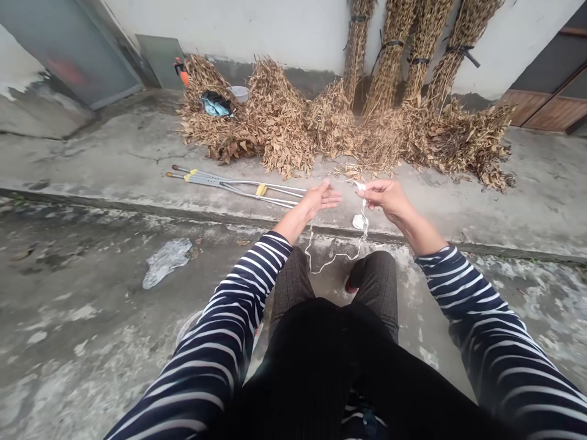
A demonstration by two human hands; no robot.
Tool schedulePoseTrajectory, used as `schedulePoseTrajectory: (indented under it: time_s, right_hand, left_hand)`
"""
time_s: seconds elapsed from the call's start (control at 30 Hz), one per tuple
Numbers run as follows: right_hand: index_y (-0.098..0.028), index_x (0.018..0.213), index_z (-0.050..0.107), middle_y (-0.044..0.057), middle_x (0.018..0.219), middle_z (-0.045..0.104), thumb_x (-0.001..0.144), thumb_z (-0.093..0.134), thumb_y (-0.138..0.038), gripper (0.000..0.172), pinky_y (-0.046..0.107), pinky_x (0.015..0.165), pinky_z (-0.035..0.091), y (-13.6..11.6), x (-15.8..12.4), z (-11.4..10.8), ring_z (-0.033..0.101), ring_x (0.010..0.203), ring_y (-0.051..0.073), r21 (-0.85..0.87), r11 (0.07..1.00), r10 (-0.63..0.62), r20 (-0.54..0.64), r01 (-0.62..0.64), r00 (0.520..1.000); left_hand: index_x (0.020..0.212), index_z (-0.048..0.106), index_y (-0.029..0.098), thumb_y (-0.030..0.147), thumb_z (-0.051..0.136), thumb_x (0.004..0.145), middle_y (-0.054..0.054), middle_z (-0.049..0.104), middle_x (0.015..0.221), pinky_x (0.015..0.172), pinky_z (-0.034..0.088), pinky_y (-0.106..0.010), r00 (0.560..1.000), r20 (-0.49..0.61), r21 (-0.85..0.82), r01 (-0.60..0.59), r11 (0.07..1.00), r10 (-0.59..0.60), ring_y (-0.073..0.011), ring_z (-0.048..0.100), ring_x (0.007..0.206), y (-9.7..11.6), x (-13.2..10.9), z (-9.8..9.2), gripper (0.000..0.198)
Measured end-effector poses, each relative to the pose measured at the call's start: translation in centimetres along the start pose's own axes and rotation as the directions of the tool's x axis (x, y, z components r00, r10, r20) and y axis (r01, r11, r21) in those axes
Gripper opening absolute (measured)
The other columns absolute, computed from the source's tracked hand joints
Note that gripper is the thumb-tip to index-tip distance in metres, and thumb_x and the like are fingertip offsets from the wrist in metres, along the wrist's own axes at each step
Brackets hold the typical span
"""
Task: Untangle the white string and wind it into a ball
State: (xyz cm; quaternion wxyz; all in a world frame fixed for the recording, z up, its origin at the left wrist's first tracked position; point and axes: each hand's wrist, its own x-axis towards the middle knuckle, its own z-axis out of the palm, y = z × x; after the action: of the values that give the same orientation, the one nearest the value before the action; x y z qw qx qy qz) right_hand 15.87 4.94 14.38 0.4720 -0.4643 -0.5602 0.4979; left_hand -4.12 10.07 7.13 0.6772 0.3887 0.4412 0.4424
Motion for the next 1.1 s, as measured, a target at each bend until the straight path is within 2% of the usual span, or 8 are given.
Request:
schedulePoseTrajectory:
  time_s: [0.07, 0.17, 0.27, 0.4, 0.53, 0.67, 0.87, 1.1]
  right_hand:
    - [-0.017, 0.062, 0.075, -0.001, 0.047, 0.062, 0.039, 0.101, -0.049, 0.047, 0.021, 0.037, 0.042, 0.5, 0.4, 0.4, 0.051, 0.04, 0.008, 0.042, 0.999, 0.014, -0.049, -0.012, 0.999]
    - [-0.017, 0.06, 0.072, 0.0, 0.048, 0.063, 0.044, 0.101, -0.046, 0.043, 0.02, 0.038, 0.042, 1.3, 0.9, 0.9, 0.054, 0.042, 0.009, 0.068, 0.998, 0.002, -0.151, 0.009, 0.989]
    - [-0.018, 0.058, 0.069, -0.001, 0.049, 0.063, 0.056, 0.097, -0.04, 0.036, 0.019, 0.038, 0.04, 1.8, 1.3, 1.3, 0.054, 0.042, 0.009, 0.022, 0.997, -0.066, -0.238, 0.073, 0.969]
    - [-0.018, 0.061, 0.071, -0.001, 0.05, 0.064, 0.07, 0.088, -0.034, 0.025, 0.021, 0.039, 0.04, 1.3, 1.8, 1.7, 0.052, 0.04, 0.009, -0.136, 0.97, -0.231, -0.228, 0.204, 0.946]
    - [-0.019, 0.064, 0.073, -0.003, 0.048, 0.062, 0.078, 0.082, -0.033, 0.022, 0.023, 0.041, 0.04, -0.5, 2.5, 1.7, 0.053, 0.04, 0.01, -0.283, 0.91, -0.368, -0.222, 0.302, 0.903]
    - [-0.02, 0.071, 0.074, -0.003, 0.052, 0.062, 0.083, 0.08, -0.031, 0.018, 0.024, 0.044, 0.044, -3.5, 3.7, 0.7, 0.057, 0.044, 0.011, -0.377, 0.836, -0.51, -0.269, 0.398, 0.817]
    - [-0.02, 0.068, 0.071, 0.0, 0.056, 0.062, 0.084, 0.079, -0.023, 0.018, 0.029, 0.05, 0.052, -7.7, 6.5, -3.5, 0.063, 0.053, 0.015, -0.438, 0.772, -0.621, -0.365, 0.46, 0.693]
    - [-0.018, 0.061, 0.065, -0.003, 0.051, 0.058, 0.082, 0.077, -0.012, 0.024, 0.024, 0.043, 0.045, -8.2, 7.5, -8.0, 0.057, 0.044, 0.011, -0.381, 0.866, -0.495, -0.552, 0.325, 0.671]
  left_hand:
    - [0.1, 0.068, 0.012, 0.061, 0.063, 0.094, -0.016, 0.08, 0.098, 0.082, 0.06, -0.031, 0.995, 0.095, 0.04, 0.038, 0.998, -0.042, -0.0207, 0.077, 0.087, -1.1, -1.0, 0.8, 0.05]
    - [0.096, 0.072, 0.011, 0.059, 0.069, 0.091, -0.014, 0.079, 0.092, 0.078, 0.059, -0.029, 0.986, 0.157, 0.06, -0.062, 0.996, 0.052, -0.0189, 0.076, 0.082, -2.0, -2.7, 2.3, 0.048]
    - [0.091, 0.074, 0.011, 0.041, 0.078, 0.087, -0.009, 0.078, 0.085, 0.072, 0.056, -0.025, 0.967, 0.142, 0.083, -0.222, 0.971, 0.209, -0.015, 0.072, 0.076, -2.1, -4.1, 3.7, 0.031]
    - [0.09, 0.075, 0.012, 0.021, 0.077, 0.084, -0.005, 0.075, 0.077, 0.06, 0.049, -0.021, 0.948, 0.093, 0.128, -0.314, 0.941, 0.304, -0.0131, 0.068, 0.071, -1.1, -4.5, 4.9, 0.012]
    - [0.081, 0.072, 0.011, 0.019, 0.071, 0.088, -0.005, 0.073, 0.074, 0.057, 0.047, -0.022, 0.937, 0.133, 0.121, -0.338, 0.933, 0.322, -0.012, 0.065, 0.065, 0.5, -4.5, 5.9, 0.011]
    - [0.08, 0.069, 0.011, 0.01, 0.062, 0.089, -0.004, 0.073, 0.072, 0.063, 0.05, -0.02, 0.957, 0.188, 0.126, -0.245, 0.961, 0.219, -0.0105, 0.068, 0.067, 1.0, -4.6, 6.2, 0.012]
    - [0.076, 0.068, 0.01, 0.01, 0.06, 0.086, -0.007, 0.073, 0.07, 0.059, 0.049, -0.019, 0.951, 0.307, 0.248, -0.104, 0.963, 0.023, -0.0122, 0.07, 0.067, -1.4, -5.5, 3.7, 0.014]
    - [0.065, 0.065, 0.015, 0.028, 0.059, 0.078, -0.007, 0.069, 0.061, 0.047, 0.041, -0.02, 0.928, 0.355, 0.405, -0.044, 0.913, -0.113, -0.0133, 0.063, 0.055, -1.8, -7.4, -2.5, 0.02]
